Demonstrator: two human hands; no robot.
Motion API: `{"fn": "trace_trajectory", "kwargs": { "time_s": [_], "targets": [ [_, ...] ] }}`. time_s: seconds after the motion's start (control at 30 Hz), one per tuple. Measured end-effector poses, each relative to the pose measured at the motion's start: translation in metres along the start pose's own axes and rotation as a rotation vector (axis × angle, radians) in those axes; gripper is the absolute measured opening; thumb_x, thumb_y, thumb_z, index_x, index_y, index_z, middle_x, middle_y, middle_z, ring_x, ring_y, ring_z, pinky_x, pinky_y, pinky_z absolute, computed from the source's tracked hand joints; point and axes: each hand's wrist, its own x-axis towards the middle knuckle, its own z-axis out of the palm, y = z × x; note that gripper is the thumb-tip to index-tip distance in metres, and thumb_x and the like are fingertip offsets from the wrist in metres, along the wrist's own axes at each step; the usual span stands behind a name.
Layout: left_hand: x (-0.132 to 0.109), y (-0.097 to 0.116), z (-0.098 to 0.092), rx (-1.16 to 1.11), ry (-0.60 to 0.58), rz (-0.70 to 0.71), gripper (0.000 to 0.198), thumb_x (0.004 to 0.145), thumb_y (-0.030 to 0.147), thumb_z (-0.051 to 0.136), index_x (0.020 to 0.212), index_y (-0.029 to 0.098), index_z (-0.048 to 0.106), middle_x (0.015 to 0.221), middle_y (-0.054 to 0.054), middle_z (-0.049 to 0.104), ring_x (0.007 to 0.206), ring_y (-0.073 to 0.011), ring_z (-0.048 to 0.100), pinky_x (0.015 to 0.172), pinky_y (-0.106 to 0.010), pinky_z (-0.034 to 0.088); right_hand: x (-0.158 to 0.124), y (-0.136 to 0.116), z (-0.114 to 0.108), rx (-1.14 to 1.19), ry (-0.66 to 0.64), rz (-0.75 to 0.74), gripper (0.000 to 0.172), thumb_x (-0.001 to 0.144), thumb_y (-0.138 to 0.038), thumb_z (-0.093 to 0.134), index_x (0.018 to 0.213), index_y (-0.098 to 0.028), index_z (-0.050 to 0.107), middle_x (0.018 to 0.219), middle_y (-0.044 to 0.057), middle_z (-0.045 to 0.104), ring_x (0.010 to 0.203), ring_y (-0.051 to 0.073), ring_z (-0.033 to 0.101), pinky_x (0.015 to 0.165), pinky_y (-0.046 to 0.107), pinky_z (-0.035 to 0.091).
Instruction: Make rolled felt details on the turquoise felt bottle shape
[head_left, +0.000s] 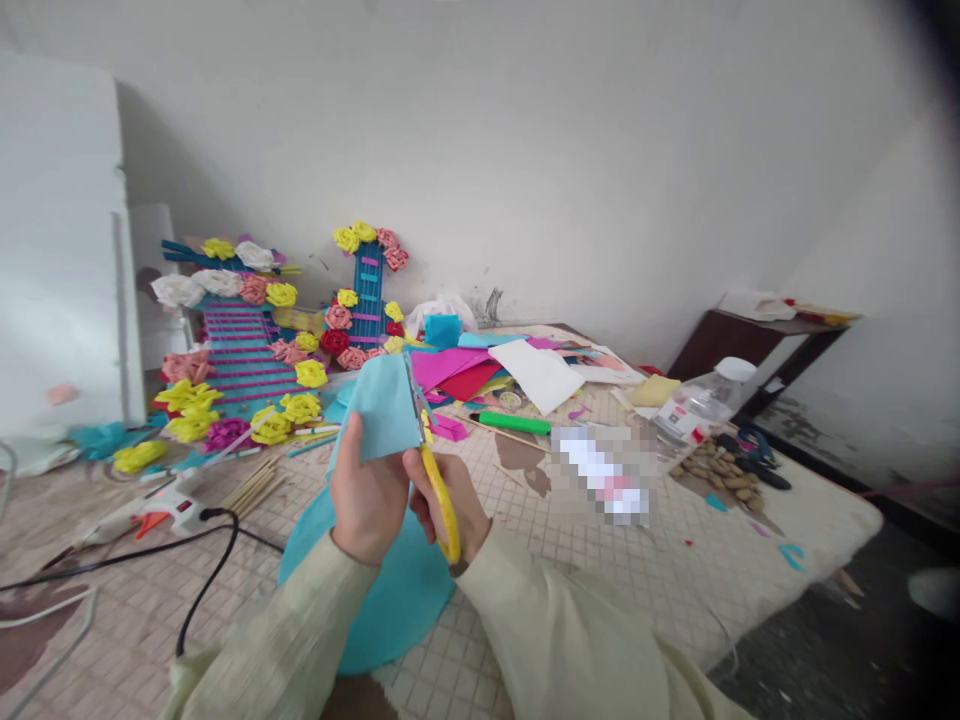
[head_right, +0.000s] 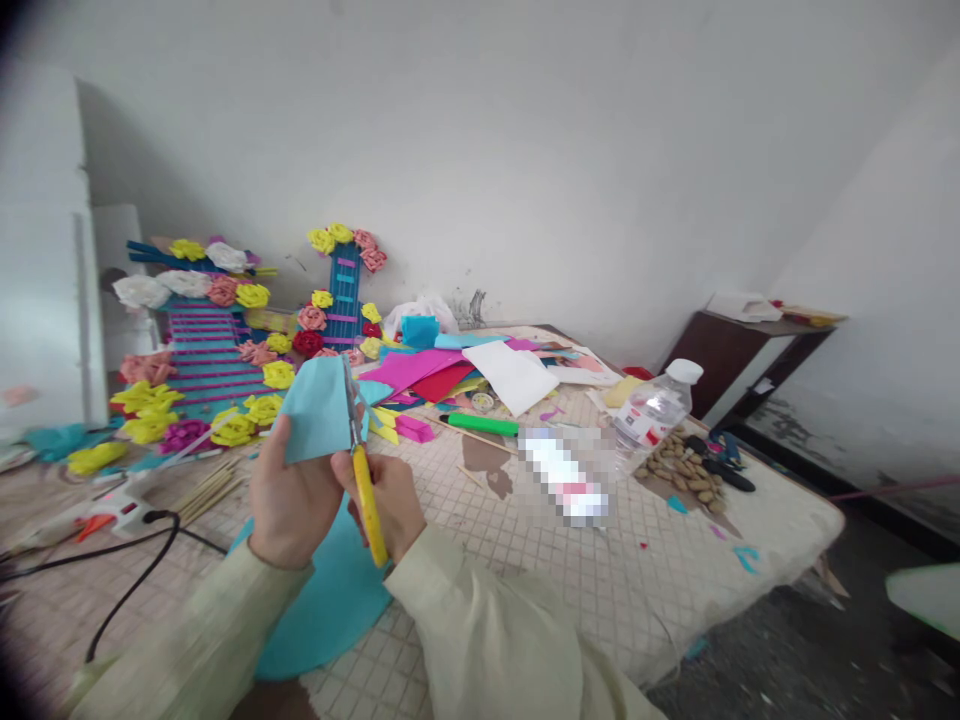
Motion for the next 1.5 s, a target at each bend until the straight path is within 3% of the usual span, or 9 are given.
{"fn": "trace_trajectory", "kwargs": {
  "time_s": [0.13, 0.37, 0.93, 1.5],
  "targets": [
    [0.0, -0.0001, 0.0002, -0.091, 0.026, -0.044, 0.039, 0.081, 0.042, 0.041, 0.099, 0.016, 0.063, 0.095, -0.007, 0.069, 0.103, -0.0264, 0.056, 0.091, -0.041, 0.043, 0.0004, -0.0003, 0.0, -0.005, 0.01, 0.006, 0.056, 0.07, -0.068, 0.045, 0.049, -0.017, 0.038, 0.03, -0.007, 0.034, 0.023, 0.004, 0.032, 0.022, 0.015, 0.022],
    [0.0004, 0.0008, 0.0023, -0.105, 0.094, -0.029, 0.038, 0.083, 0.038, 0.039, 0.106, 0.017, 0.059, 0.108, -0.007, 0.064, 0.113, -0.0245, 0.049, 0.094, -0.038, 0.04, 0.0004, 0.0, -0.0002, 0.033, 0.005, 0.004, 0.054, 0.069, -0.066, 0.047, 0.048, -0.017, 0.037, 0.031, -0.007, 0.034, 0.022, 0.004, 0.032, 0.021, 0.015, 0.021],
    [0.0011, -0.0002, 0.003, -0.071, 0.069, 0.02, 0.038, 0.083, 0.039, 0.038, 0.108, 0.018, 0.059, 0.112, -0.006, 0.063, 0.116, -0.0246, 0.046, 0.098, -0.04, 0.036, 0.0017, 0.0008, -0.0011, 0.01, 0.003, -0.01, 0.052, 0.072, -0.064, 0.046, 0.051, -0.017, 0.039, 0.032, -0.007, 0.035, 0.021, 0.004, 0.032, 0.02, 0.014, 0.021],
    [-0.0008, 0.0012, 0.0039, -0.067, 0.072, -0.026, 0.04, 0.082, 0.041, 0.038, 0.107, 0.017, 0.058, 0.113, -0.008, 0.061, 0.118, -0.0258, 0.044, 0.098, -0.04, 0.037, -0.0011, -0.003, -0.0011, -0.03, -0.026, -0.016, 0.058, 0.072, -0.069, 0.038, 0.046, -0.017, 0.036, 0.032, -0.007, 0.034, 0.024, 0.004, 0.032, 0.025, 0.016, 0.021]
  ]
}}
